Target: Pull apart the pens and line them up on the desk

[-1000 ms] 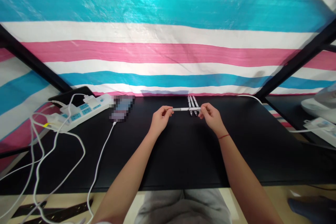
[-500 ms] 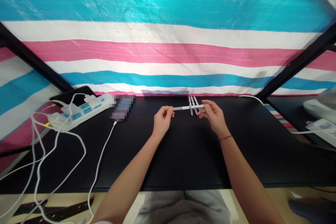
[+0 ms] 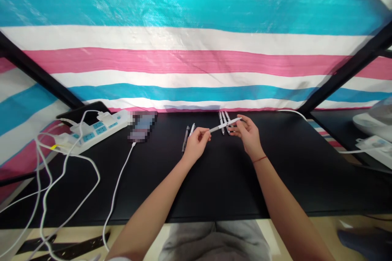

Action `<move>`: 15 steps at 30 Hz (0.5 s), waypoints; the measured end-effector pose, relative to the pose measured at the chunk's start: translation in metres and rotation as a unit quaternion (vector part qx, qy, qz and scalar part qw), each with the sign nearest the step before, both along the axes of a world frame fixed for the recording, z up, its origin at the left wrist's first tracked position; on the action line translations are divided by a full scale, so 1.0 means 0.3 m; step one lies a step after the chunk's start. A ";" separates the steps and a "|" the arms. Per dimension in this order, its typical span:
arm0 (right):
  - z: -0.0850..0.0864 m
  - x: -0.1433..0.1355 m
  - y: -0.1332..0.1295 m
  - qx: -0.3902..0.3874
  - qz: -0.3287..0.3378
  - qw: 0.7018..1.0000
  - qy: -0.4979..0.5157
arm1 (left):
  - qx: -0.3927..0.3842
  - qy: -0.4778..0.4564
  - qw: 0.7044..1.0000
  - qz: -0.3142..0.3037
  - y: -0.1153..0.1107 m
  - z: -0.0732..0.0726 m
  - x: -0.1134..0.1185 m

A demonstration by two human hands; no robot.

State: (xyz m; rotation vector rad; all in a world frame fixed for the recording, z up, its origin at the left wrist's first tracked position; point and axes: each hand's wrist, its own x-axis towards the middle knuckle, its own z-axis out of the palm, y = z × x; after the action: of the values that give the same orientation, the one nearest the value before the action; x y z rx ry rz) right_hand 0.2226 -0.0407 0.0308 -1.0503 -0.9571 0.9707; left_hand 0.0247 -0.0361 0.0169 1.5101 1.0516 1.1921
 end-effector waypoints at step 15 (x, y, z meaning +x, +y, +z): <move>0.006 -0.015 -0.020 -0.025 0.089 0.995 -0.048 | -0.095 0.059 0.964 -0.240 -0.056 -0.002 0.033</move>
State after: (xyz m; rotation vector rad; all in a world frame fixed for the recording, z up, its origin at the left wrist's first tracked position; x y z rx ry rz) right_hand 0.2181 -0.0467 0.0326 -1.0755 -1.1248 1.1025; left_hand 0.0347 -0.0530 0.0164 1.5785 0.7852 0.6528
